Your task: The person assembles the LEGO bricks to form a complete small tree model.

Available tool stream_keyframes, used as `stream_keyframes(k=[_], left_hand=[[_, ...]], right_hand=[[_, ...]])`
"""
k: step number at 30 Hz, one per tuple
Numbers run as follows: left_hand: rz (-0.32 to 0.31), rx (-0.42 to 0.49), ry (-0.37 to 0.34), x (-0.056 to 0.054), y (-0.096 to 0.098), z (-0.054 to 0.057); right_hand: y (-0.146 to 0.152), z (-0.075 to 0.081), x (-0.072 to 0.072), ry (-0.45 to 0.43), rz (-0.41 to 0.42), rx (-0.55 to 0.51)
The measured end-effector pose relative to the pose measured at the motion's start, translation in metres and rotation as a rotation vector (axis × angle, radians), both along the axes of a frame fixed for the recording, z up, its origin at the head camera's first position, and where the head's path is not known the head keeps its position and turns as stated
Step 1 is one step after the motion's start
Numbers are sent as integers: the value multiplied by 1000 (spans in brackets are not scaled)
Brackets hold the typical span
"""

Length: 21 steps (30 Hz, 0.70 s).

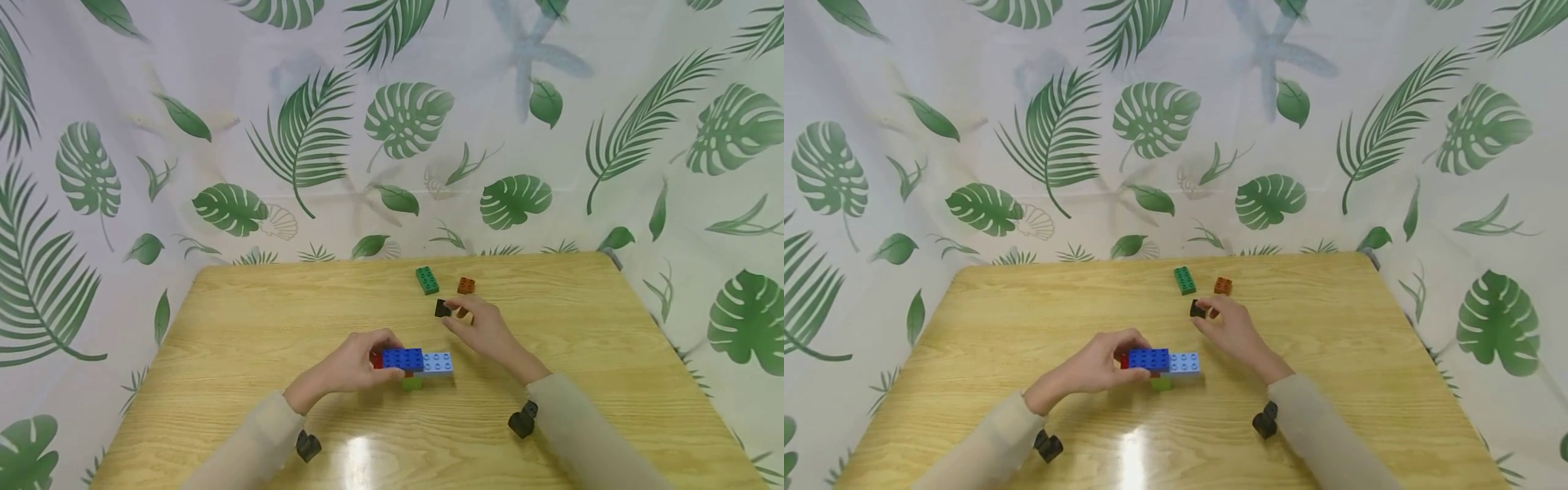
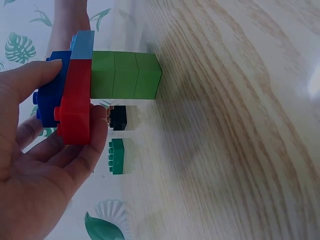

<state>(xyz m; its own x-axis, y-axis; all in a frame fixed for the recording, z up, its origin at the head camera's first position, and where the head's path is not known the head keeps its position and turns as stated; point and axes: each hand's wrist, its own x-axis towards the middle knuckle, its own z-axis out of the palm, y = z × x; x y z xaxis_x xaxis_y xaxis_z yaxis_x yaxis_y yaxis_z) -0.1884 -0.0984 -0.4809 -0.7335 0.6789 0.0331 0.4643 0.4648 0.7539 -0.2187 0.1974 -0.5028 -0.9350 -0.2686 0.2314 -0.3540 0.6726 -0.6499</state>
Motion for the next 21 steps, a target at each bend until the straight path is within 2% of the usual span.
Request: stream_keyframes(k=[10,17,21], left_hand=[[1,3,1,0,-1,0],[-9,6,3,0,-2,0],[-10,4,-5,0,-3,1]], right_hand=[[6,-19,-24,-77,-6,28],[6,-33,-33,-139,-34,33],[4,-37,-36,-140,-61,16]])
